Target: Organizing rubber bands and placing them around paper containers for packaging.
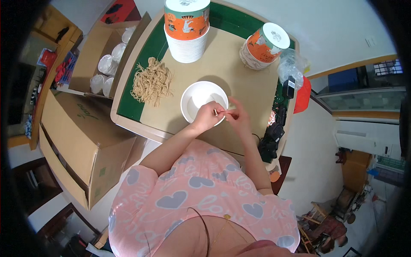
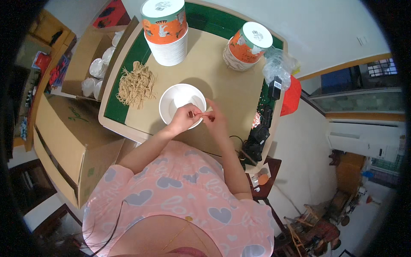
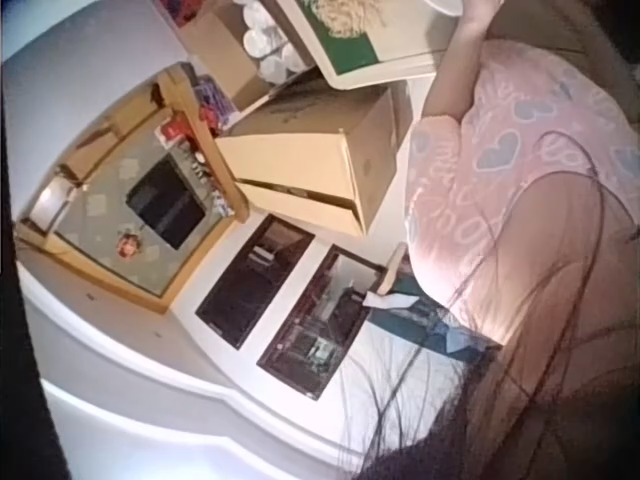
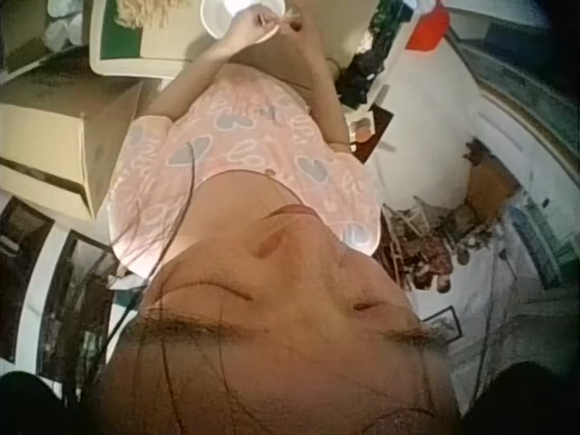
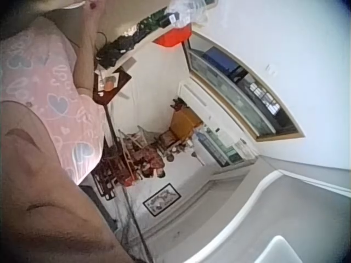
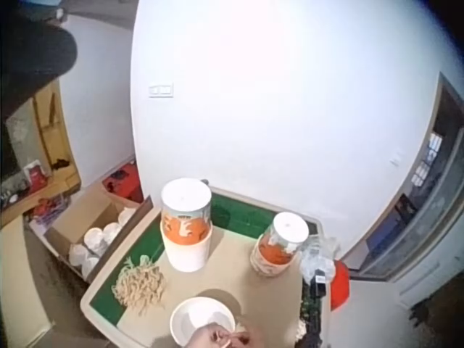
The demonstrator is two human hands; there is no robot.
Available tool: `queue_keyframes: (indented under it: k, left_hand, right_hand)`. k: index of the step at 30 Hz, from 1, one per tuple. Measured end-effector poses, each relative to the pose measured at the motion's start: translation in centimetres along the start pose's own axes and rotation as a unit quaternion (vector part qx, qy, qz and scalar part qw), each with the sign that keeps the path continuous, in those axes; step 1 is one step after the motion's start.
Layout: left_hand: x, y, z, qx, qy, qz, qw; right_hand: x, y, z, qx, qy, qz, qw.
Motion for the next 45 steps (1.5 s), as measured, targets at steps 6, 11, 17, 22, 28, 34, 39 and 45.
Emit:
queue_keyframes:
  k: [6, 11, 17, 22, 28, 34, 39, 45]
  left_hand:
    - [-1.0, 0.0, 2.0, 0.049, 0.12, -0.013, 0.991]
    - [-1.1, -0.4, 1.9, 0.051, 0.114, 0.01, 0.992]
    - [-1.3, -0.6, 3.9, 0.131, 0.151, 0.01, 0.98]
    - [-1.0, -0.9, 4.5, 0.154, 0.183, -0.004, 0.971]
    - [-0.9, -1.1, 4.2, 0.19, 0.217, 0.024, 0.957]
    - [-2.1, -0.5, 1.0, 0.031, 0.055, 0.065, 0.996]
    - [-2.0, -0.7, -1.0, -0.026, -0.003, 0.047, 0.999]
    - [-1.7, -0.8, -1.2, -0.055, -0.036, 0.014, 0.998]
  right_hand:
    - [0.2, 0.0, -0.5, -0.008, 0.01, 0.017, 1.0]
    - [0.4, 0.2, -0.5, 0.004, 0.037, 0.011, 0.999]
    - [0.5, 0.4, 0.2, 0.021, 0.083, 0.001, 0.996]
    - [0.6, 0.7, 0.9, 0.03, 0.089, -0.005, 0.996]
    - [0.5, 0.7, 0.8, 0.039, 0.084, 0.009, 0.996]
    - [0.9, -0.2, -1.2, 0.013, -0.035, 0.001, 0.999]
    - [1.6, -0.6, -1.6, -0.013, -0.105, 0.018, 0.994]
    - [2.4, -0.8, -3.1, 0.001, -0.104, 0.038, 0.994]
Point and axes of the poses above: each hand's wrist, its own y-axis towards the middle knuckle, its own x-axis out of the palm, z = x × y, the point moved 8 cm from there along y, towards the middle knuckle, and after that the axes turned 11 degrees about x, right-handed, at the moved point
